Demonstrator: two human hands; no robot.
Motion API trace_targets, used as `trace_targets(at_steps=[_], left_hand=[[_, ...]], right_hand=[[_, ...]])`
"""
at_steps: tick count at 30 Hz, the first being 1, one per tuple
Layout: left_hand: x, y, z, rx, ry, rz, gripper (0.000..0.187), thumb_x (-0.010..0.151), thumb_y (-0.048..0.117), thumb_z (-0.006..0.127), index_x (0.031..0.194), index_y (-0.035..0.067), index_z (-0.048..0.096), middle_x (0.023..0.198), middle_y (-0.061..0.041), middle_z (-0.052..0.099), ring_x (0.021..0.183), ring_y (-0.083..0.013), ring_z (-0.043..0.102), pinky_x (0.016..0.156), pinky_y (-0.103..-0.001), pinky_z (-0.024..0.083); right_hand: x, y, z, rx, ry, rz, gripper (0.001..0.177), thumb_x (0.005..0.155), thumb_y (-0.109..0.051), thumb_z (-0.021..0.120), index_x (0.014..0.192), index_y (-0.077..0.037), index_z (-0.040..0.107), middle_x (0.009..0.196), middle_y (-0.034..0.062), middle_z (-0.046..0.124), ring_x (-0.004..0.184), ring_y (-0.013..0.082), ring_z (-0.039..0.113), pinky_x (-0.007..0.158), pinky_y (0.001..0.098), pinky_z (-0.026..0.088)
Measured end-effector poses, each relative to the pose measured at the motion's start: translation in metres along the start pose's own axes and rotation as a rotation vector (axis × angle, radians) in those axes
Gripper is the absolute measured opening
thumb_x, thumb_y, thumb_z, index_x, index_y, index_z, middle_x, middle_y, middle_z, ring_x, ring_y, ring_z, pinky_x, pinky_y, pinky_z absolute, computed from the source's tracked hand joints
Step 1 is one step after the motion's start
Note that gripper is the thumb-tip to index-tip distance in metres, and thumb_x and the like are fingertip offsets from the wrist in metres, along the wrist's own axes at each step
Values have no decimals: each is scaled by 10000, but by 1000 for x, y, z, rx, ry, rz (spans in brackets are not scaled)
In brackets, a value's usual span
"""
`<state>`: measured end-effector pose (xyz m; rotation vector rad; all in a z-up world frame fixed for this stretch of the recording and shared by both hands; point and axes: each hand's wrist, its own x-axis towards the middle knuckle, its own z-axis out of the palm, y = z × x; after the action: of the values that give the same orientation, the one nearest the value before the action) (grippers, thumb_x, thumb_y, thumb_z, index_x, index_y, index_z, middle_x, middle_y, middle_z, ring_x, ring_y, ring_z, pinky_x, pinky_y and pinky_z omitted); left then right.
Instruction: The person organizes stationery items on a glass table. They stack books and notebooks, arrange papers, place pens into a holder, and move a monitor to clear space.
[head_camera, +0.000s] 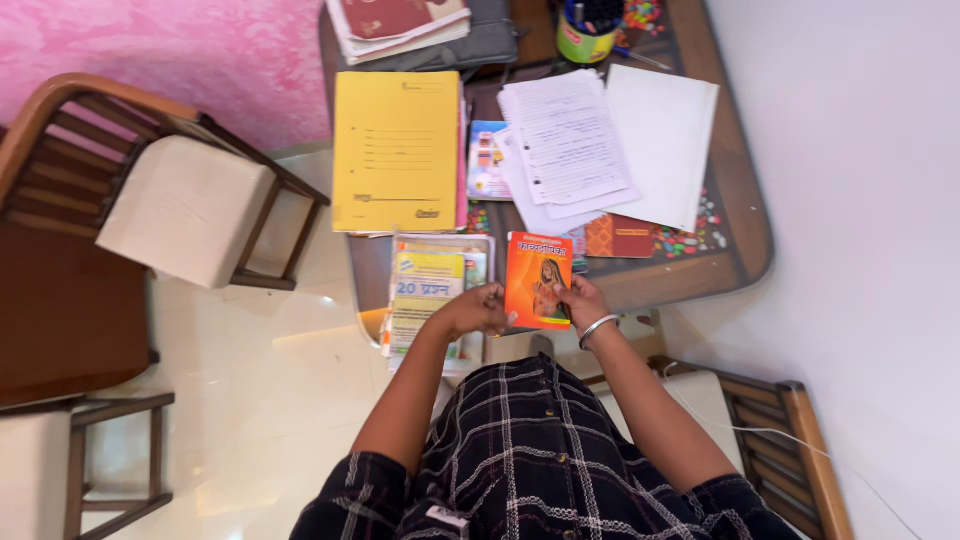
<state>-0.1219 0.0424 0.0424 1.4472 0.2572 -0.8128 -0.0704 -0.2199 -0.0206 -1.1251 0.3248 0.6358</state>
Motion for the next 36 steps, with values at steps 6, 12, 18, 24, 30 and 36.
trace_targets(at_steps=[6,12,18,24,30,36], left_hand=[[-49,-46,-40,214,407,106,215,890,219,752,1034,69,698,781,-67,728,696,-174,698,654,-325,564],[-106,-52,-81,486,749,101,344,826,170,764,1160,119,700,871,-97,755,839,-295,721,775,-421,561],[-127,-40,-92,663,904,78,423,808,133,733,1228,144,686,1020,-131,722,970,-346,681,832,-467,544],[-103,-21,-71,740,1001,214,422,768,125,730,1174,56,641,1131,-168,637,990,-360,661,793,-466,549],[-2,-14,-21,393,527,312,374,851,213,703,1189,57,667,1045,-136,762,942,-277,742,863,-383,584],[129,-27,14,367,499,327,553,781,250,819,1239,16,616,1178,-175,694,1106,-316,668,939,-415,524]], right_hand=[[23,61,44,-298,-111,11,339,978,-49,653,1315,-18,628,1054,29,742,881,114,670,718,257,551],[26,97,105,-392,-206,90,424,964,-65,637,1387,-49,612,1032,-8,689,843,82,661,718,253,586],[21,118,132,-615,-138,-101,402,939,-54,688,1339,-32,669,1034,19,649,773,121,641,672,271,560],[27,102,104,-512,-45,-23,299,945,-78,670,1240,-39,685,1012,26,705,808,107,664,676,261,559],[27,59,33,-634,168,-198,291,939,-102,679,1223,-36,680,1074,41,730,973,151,684,856,302,544],[22,11,-32,-944,245,-369,521,863,-191,752,1338,-37,604,1536,151,451,1384,307,467,1146,384,372]])
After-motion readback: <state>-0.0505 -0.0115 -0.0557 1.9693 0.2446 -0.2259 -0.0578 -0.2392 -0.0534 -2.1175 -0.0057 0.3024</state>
